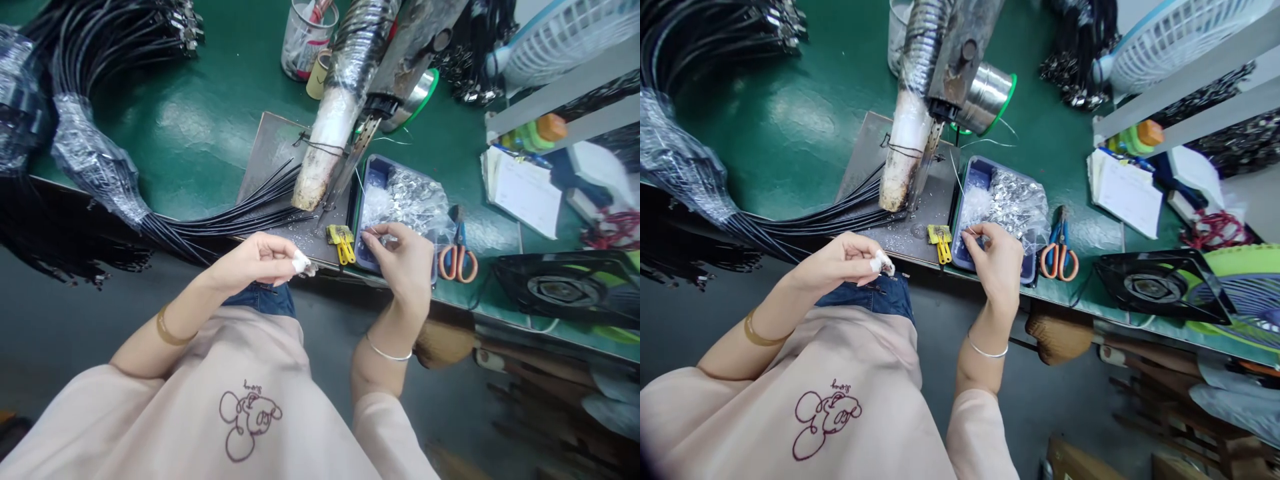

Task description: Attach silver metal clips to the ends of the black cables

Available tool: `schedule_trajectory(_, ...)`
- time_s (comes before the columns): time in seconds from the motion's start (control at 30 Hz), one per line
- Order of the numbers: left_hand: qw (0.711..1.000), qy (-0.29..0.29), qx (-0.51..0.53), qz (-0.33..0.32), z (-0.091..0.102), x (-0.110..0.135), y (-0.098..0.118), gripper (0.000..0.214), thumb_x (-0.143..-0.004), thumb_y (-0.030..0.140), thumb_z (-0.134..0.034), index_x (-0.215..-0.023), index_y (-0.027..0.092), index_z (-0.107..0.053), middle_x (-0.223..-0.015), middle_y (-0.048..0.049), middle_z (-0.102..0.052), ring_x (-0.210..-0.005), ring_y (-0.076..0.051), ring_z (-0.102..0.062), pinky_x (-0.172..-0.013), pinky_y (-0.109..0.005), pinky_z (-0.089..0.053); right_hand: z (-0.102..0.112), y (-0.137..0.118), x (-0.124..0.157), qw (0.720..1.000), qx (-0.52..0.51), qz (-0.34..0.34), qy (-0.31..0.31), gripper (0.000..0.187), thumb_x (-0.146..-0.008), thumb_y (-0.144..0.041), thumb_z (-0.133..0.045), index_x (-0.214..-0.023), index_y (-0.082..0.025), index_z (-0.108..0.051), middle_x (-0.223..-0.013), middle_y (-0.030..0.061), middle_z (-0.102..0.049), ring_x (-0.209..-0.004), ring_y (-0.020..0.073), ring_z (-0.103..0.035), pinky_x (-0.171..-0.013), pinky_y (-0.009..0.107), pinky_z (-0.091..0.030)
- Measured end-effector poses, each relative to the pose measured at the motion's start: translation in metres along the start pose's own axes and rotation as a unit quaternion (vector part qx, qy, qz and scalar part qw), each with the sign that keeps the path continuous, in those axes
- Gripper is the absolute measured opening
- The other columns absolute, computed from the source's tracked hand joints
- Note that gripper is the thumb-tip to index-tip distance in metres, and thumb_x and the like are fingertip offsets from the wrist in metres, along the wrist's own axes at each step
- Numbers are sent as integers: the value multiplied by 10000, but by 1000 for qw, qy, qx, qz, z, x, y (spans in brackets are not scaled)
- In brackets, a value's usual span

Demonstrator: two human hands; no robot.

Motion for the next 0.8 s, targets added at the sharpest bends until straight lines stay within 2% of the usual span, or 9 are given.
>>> schedule_trajectory(0.1,1000,-12,-1,-13,0,-3,2,358,-715,440,-864,-662,138,-680,-462,39,-503,-411,-39,-315,-404,-206,-175,-1,1,-5,999,-3,2,-42,166,-792,-361,-670,-738,-204,-678,-591,-23,-596,-490,114,-396,-566,283,-335)
schedule_trajectory(0.23,1000,-19,-5,-1,0,-5,0,369,-644,414,-906,-611,144,-657,-484,47,-475,-444,-41,-309,-409,-205,-178,2,-2,-3,997,-6,6,-78,166,-791,-354,-673,-714,-208,-659,-498,-64,-490,-453,104,-360,-553,278,-326)
schedule_trajectory(0.37,1000,14,-11,-11,0,-6,1,357,-659,405,-894,-615,150,-648,-503,58,-453,-454,-35,-286,-417,-203,-166,4,0,2,997,-16,0,-80,177,-775,-365,-676,-694,-210,-641,-477,-82,-437,-441,93,-321,-532,274,-305)
schedule_trajectory(0.47,998,42,-24,-26,-1,-7,2,360,-663,410,-893,-623,146,-651,-526,53,-470,-466,-38,-302,-424,-203,-182,5,3,5,996,-28,-3,-89,161,-776,-352,-659,-707,-208,-637,-537,-59,-527,-447,87,-335,-527,271,-309)
schedule_trajectory(0.6,996,74,-36,-39,-3,-8,3,388,-645,434,-906,-617,140,-655,-500,63,-452,-473,-41,-322,-434,-198,-219,7,4,4,994,-13,18,-105,168,-787,-364,-665,-742,-203,-656,-716,6,-686,-501,105,-470,-552,271,-356)
schedule_trajectory(0.7,992,102,-55,-47,-3,-8,1,403,-624,462,-913,-620,137,-674,-539,38,-530,-500,-49,-381,-458,-196,-288,8,4,3,993,1,29,-111,173,-793,-368,-670,-739,-205,-650,-719,10,-695,-512,114,-500,-562,274,-366)
schedule_trajectory(0.8,989,115,-70,-55,-4,-8,0,393,-627,456,-910,-619,138,-678,-573,22,-579,-521,-56,-428,-488,-195,-344,7,4,6,994,-7,14,-106,155,-784,-351,-653,-731,-207,-630,-645,-20,-633,-479,99,-428,-544,269,-329)
Point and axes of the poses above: each hand's wrist, its own x-axis away from the middle knuckle, its own z-axis out of the back of the hand, y = z × x, the point moved 4 cm from there along -x, towards the middle knuckle
